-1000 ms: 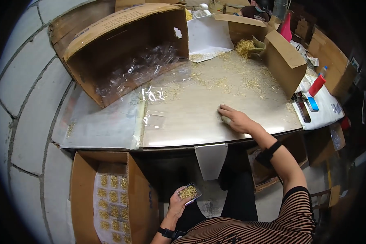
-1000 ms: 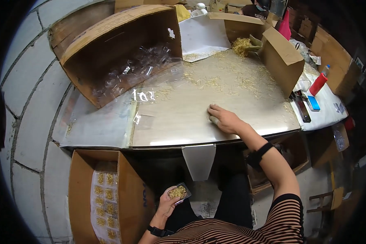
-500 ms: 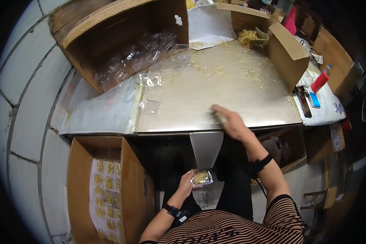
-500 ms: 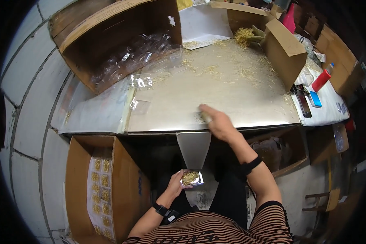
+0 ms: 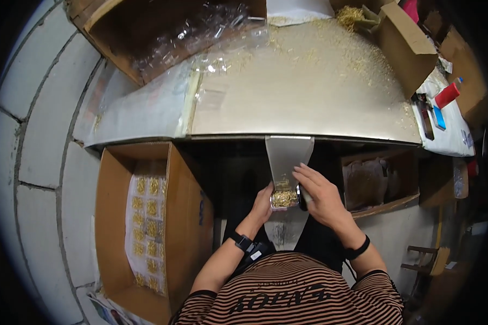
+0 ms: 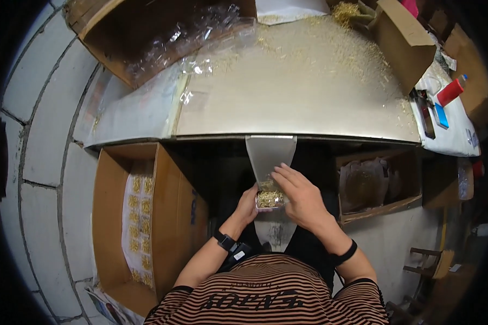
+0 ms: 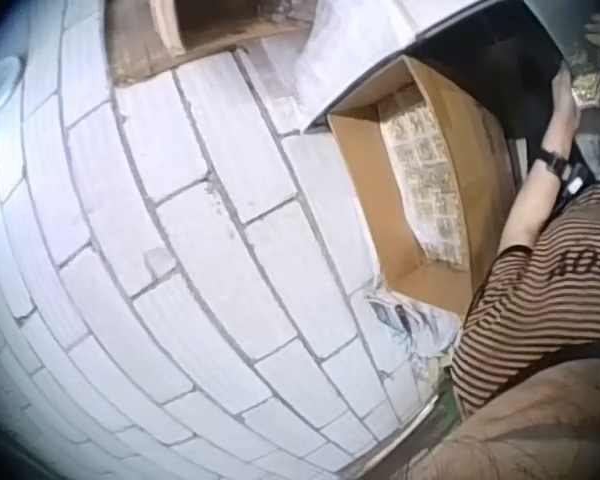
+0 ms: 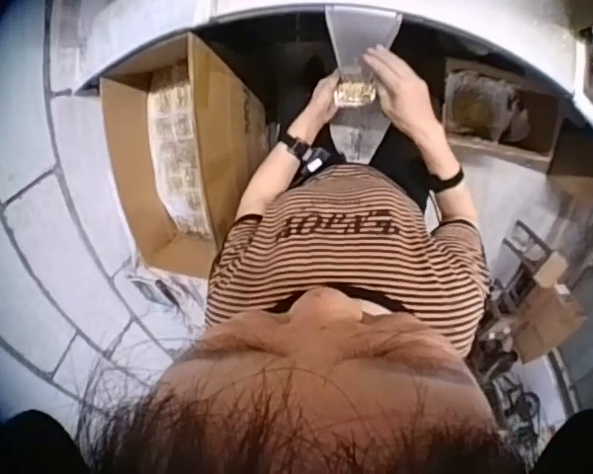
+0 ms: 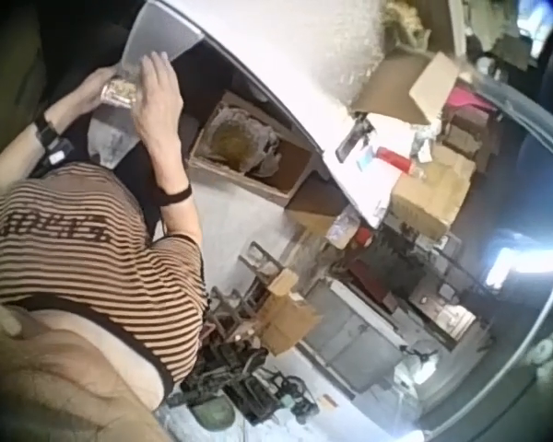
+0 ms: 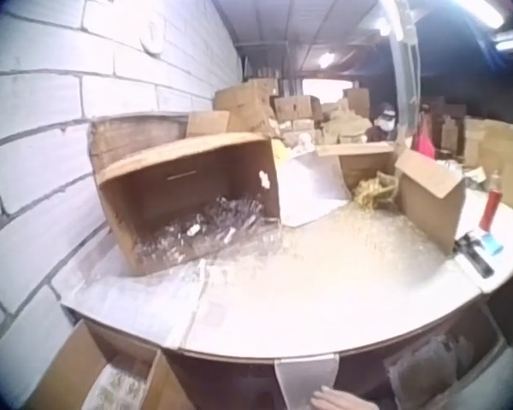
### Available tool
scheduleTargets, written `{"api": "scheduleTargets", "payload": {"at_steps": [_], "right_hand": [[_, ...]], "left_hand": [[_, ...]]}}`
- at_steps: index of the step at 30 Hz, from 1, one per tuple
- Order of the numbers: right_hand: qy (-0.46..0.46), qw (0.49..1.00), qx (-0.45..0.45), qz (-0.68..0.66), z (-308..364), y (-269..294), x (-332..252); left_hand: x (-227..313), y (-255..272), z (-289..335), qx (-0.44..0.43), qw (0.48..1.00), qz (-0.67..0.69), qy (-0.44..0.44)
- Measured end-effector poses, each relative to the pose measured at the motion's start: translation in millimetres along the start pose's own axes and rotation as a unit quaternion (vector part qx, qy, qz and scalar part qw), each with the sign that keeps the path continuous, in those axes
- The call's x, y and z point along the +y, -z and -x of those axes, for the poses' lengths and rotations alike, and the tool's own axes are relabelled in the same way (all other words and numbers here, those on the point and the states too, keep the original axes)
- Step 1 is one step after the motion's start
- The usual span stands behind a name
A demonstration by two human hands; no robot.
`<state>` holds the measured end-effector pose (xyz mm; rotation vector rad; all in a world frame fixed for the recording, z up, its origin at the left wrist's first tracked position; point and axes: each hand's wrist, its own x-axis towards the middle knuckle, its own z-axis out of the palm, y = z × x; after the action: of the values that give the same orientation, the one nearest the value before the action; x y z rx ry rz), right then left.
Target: Sorting small metal components and packing them into plastic bags and boxes.
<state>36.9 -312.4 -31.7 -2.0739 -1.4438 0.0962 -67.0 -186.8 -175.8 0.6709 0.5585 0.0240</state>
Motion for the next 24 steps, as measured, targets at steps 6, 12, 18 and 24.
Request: {"api": "scheduleTargets", "payload": {"at_steps": [6,12,18,24], "right_hand": [[-0.102,0.989,0.011,-0.111,46,-7,13],[-0.082,0.986,-0.016,-0.144,40,-33,-4],[-0.136,0.983,-0.02,-0.125,23,-57,-12],[-0.179,0.973,-0.064,-0.133,9,-61,-31]], "left_hand": [[-7,16,19,0.048,0.998,-0.019,0.047],[2,11,45,0.021,0.999,-0.042,0.015],[17,-1,64,0.012,0.998,-0.068,-0.005],[16,-6,72,0.009,0.998,-0.027,-0.056]]}}
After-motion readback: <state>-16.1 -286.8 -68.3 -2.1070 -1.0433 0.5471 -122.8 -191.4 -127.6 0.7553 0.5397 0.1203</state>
